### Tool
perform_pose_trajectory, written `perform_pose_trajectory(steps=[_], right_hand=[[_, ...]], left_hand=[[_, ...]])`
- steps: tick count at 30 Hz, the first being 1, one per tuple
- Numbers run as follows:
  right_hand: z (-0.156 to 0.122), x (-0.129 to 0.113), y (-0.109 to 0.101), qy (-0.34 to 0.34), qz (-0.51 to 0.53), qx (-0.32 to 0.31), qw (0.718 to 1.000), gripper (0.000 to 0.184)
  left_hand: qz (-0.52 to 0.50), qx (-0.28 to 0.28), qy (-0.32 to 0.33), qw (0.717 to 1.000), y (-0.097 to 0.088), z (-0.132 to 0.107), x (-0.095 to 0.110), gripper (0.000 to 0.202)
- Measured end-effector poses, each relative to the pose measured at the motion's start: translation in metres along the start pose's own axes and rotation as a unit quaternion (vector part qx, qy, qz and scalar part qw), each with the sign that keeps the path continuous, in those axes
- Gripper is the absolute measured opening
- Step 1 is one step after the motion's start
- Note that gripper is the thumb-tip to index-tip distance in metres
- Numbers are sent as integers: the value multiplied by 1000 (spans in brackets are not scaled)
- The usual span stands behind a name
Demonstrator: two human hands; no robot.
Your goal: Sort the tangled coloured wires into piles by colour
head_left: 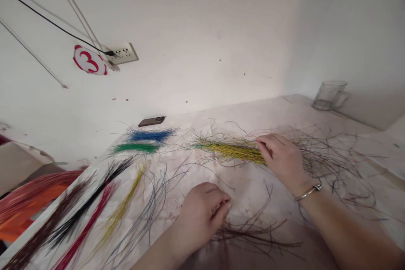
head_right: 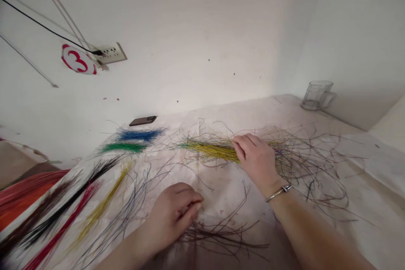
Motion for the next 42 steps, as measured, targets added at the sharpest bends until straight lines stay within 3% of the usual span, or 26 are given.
perform_pose_trajectory(steps=[4,7,10,13,17,20,24,29,31,34,38,42], right_hand=[[-4,-39,-15,-101,21,24,994,10],[-10,-71,-15,-176,48,-9,983,10],[-19,-101,-11,-238,72,-52,967,12],[-26,-123,-6,-278,83,-87,953,13],[-30,-130,7,-290,81,-135,944,16],[-28,-116,18,-262,63,-146,952,15],[-19,-81,23,-193,17,-114,974,14],[-3,-4,19,-4,-30,-67,997,18],[-2,33,18,89,-41,-64,993,16],[-5,71,26,171,-54,-103,978,17],[-9,80,49,158,-59,-192,967,20],[-15,76,72,131,-56,-266,953,19]], left_hand=[[42,151,-20,987,-32,-12,-1,33],[77,213,-52,973,-45,-21,-2,52],[70,202,-39,976,-42,-20,1,51],[39,159,-28,986,-33,-13,0,27],[4,123,-43,991,-28,-8,-5,18],[-8,139,-71,988,-35,-11,-12,20],[-3,163,-107,981,-43,-15,-23,21],[-2,186,-97,978,-52,-18,-24,21],[-5,147,-55,988,-48,-13,-14,21],[28,20,19,999,-22,-3,6,26],[97,-122,56,986,20,-1,13,23],[93,-141,45,985,31,-2,10,15]])
Point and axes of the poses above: each hand's wrist, its own z-axis towards the middle knuckle, its own y-axis out of the palm, x = y × z, the point moved 10 cm from there along z, towards the middle knuckle, and after that the axes turned 9 degrees about -x, right-handed, at the moved point
